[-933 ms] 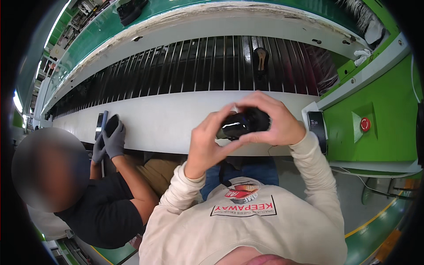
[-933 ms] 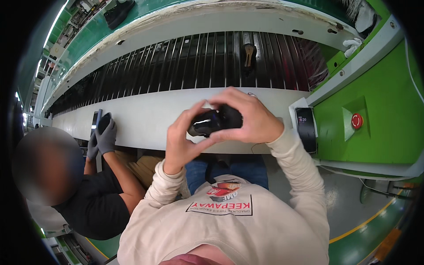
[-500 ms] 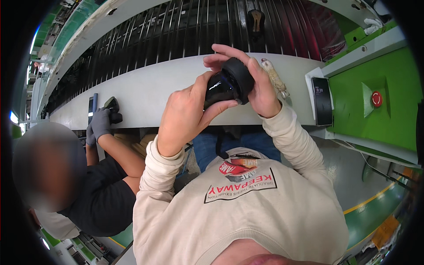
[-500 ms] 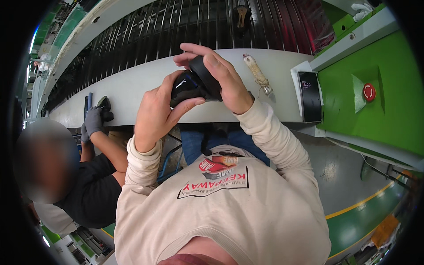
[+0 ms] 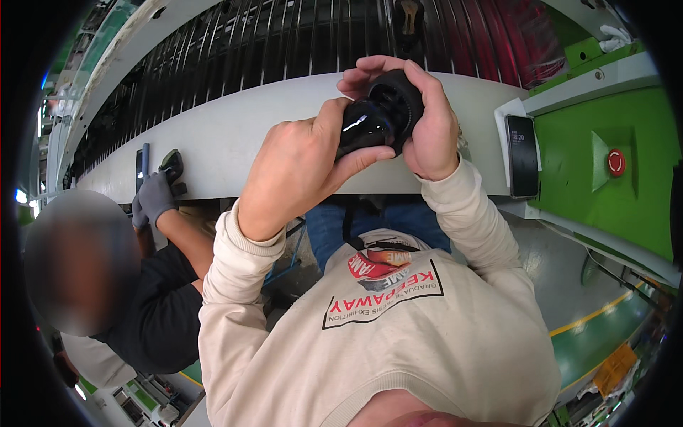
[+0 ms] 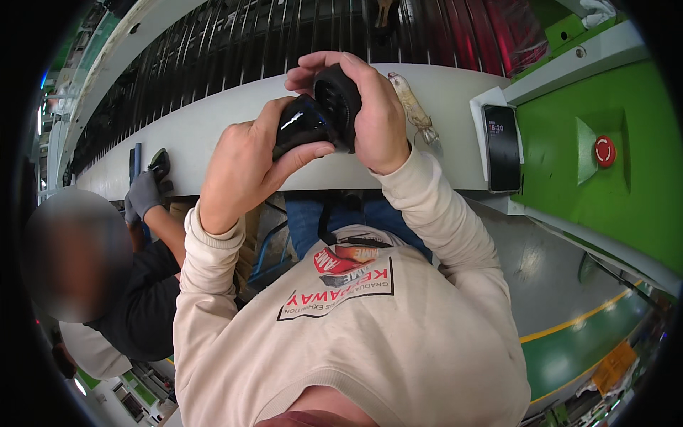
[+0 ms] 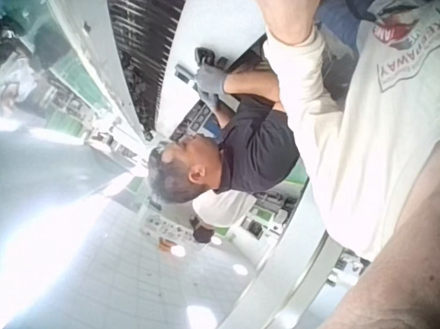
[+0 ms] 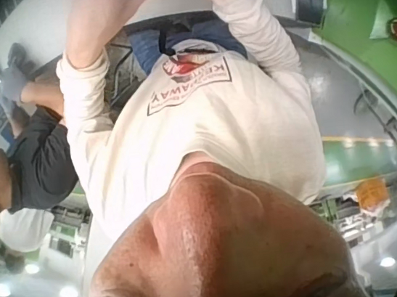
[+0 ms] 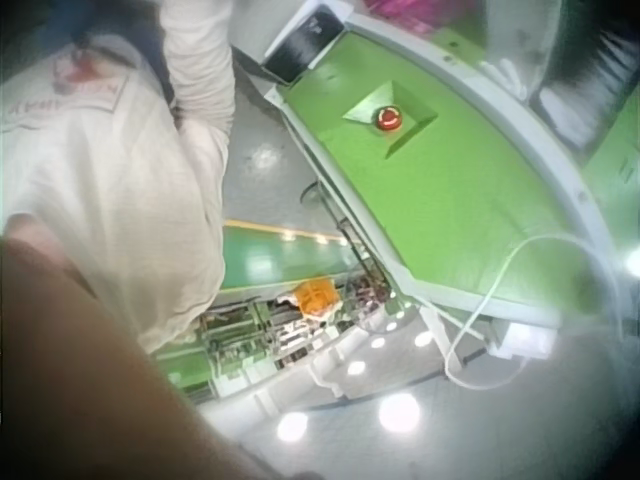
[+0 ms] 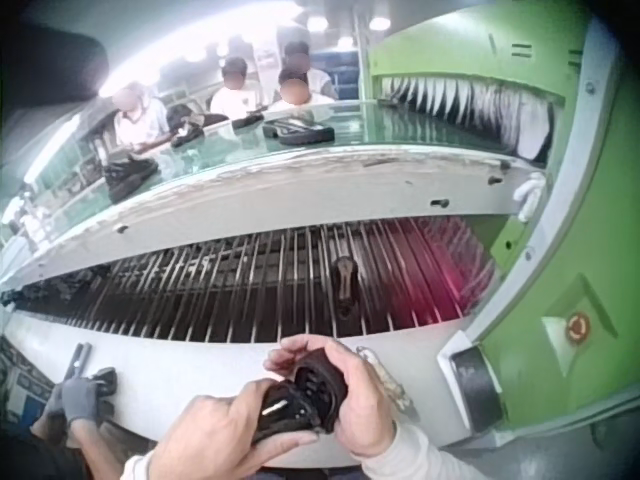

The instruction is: Assembling shoe components and inspecting shoes on a production line.

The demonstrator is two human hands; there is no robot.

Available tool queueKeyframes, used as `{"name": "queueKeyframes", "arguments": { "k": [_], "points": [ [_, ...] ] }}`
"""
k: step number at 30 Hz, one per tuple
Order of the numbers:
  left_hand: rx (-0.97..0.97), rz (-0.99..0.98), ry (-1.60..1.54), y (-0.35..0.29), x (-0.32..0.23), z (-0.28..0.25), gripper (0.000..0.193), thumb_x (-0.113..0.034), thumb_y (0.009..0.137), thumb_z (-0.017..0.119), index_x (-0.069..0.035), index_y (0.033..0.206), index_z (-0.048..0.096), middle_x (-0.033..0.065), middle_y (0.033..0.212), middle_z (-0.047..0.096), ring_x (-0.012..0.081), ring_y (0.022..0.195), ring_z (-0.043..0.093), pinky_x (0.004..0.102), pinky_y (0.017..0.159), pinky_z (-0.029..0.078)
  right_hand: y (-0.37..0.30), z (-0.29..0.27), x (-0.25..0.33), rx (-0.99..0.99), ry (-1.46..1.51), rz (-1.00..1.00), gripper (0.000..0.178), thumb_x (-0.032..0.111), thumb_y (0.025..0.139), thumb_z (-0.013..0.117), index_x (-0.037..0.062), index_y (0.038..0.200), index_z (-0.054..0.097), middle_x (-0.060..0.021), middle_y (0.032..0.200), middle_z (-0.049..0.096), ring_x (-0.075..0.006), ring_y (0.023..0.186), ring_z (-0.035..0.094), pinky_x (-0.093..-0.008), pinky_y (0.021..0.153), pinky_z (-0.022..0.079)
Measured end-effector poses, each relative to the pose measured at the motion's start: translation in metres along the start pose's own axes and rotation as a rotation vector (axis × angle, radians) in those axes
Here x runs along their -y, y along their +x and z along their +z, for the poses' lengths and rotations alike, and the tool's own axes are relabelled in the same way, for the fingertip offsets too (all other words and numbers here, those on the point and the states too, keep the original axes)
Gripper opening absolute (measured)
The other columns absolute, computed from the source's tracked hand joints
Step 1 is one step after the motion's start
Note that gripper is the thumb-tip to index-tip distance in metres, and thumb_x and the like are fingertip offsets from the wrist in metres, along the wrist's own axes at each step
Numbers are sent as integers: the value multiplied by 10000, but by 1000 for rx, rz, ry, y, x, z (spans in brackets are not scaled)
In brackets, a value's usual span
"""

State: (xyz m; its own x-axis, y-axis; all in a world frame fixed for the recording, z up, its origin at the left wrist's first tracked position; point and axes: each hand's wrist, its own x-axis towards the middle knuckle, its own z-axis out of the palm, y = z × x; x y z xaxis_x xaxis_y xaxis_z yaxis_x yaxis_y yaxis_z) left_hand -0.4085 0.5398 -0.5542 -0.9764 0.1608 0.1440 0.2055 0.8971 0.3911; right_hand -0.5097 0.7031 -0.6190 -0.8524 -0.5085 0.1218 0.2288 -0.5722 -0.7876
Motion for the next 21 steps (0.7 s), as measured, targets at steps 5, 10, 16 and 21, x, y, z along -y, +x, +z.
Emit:
{"name": "queueKeyframes", "arguments": {
  "k": [5,10,16,21],
  "points": [
    [41,10,59,5,-7,-3,662,-484,966,829,66,1247,593,199,715,710,408,628,727,416,544,533,-7,2,8,91,-237,-93,570,321,1097,330,-78,1326,667,-207,1219,756,-280,1151,716,-401,1081,558],
    [35,42,85,6,-8,-4,666,-485,972,824,71,1255,591,192,677,682,398,583,700,410,520,508,-3,-6,2,86,-257,-149,563,315,1088,339,-80,1298,680,-209,1213,764,-273,1123,722,-390,1065,562],
    [36,84,130,9,-11,-6,680,-486,970,827,80,1262,588,169,629,645,384,538,668,407,500,486,-6,-4,7,86,-271,-115,551,288,1084,331,-83,1302,676,-218,1229,767,-270,1116,724,-388,1053,562],
    [41,104,145,17,-13,-2,703,-488,960,837,92,1268,587,162,619,639,382,530,662,408,493,479,-7,-9,12,89,-262,-149,544,278,1080,333,-83,1313,668,-221,1229,772,-270,1126,727,-387,1056,559]
  ]
}}
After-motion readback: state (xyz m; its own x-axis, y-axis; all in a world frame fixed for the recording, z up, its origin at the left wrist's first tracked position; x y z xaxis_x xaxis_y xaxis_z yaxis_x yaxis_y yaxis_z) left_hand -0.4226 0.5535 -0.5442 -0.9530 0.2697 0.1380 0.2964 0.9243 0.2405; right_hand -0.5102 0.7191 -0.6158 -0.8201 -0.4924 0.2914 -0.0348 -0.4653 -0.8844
